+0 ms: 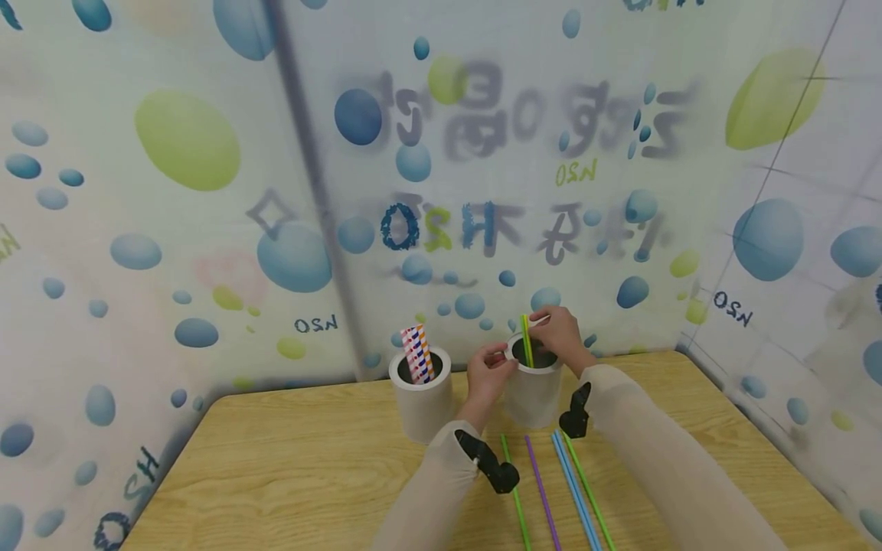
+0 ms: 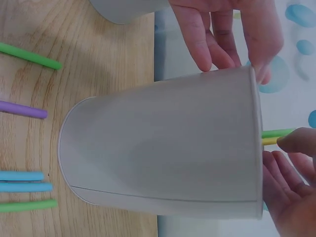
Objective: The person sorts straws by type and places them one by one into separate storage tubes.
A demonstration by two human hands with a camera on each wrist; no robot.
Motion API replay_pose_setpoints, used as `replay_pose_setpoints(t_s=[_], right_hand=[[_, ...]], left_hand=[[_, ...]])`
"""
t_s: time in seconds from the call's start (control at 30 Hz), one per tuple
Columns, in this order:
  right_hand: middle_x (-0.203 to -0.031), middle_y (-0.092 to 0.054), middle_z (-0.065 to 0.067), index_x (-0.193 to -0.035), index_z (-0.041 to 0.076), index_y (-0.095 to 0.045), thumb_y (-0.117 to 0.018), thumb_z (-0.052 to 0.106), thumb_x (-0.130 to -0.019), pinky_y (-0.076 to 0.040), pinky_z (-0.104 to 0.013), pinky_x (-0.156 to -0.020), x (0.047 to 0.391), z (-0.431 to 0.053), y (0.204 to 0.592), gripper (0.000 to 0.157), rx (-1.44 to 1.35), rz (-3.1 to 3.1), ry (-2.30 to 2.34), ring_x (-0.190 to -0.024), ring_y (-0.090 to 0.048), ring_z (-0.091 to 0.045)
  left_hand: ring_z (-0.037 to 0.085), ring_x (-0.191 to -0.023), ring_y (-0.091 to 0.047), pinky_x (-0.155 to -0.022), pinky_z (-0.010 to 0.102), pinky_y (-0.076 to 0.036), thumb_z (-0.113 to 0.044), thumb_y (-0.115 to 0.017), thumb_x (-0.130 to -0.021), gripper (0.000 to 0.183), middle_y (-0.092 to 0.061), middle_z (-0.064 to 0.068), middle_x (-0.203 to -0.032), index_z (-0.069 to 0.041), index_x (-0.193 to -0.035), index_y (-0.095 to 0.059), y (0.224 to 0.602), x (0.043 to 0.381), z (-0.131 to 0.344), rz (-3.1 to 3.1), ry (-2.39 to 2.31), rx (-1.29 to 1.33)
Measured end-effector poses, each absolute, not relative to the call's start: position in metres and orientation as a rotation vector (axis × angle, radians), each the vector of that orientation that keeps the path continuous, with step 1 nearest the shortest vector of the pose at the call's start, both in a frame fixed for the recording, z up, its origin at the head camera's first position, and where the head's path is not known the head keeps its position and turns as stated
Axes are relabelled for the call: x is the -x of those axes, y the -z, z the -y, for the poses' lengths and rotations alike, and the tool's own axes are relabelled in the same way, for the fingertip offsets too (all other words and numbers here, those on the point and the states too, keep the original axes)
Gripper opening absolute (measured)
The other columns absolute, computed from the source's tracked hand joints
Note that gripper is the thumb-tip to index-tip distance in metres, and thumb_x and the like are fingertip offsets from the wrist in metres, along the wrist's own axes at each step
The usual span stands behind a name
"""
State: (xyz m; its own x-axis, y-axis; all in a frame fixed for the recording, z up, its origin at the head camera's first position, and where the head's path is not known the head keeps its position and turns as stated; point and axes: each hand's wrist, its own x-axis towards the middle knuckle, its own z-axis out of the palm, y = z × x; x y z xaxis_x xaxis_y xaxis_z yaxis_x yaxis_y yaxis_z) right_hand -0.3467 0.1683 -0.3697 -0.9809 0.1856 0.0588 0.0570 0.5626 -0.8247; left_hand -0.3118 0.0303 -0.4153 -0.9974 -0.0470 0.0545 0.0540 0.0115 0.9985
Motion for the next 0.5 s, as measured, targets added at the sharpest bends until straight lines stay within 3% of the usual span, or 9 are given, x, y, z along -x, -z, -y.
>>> replay_pose_setpoints(t_s=[0.5], right_hand=[[-0.103, -0.06, -0.023, -0.112, -0.004, -0.057, -0.06, 0.009, -0.085, -0.055, -0.036, -0.063, 0.331, -0.185, 0.356, 0.03, 0.075, 2.666, -1.512, -0.087, -0.061, -0.033]], left_hand=[[0.02, -0.087, -0.055, -0.077, 0.029, -0.05, -0.001, -0.067, -0.077, 0.031, -0.057, 0.01, -0.093, 0.0, -0.107, -0.063, 0.414, 0.31, -0.031, 2.184, 2.155, -0.003]])
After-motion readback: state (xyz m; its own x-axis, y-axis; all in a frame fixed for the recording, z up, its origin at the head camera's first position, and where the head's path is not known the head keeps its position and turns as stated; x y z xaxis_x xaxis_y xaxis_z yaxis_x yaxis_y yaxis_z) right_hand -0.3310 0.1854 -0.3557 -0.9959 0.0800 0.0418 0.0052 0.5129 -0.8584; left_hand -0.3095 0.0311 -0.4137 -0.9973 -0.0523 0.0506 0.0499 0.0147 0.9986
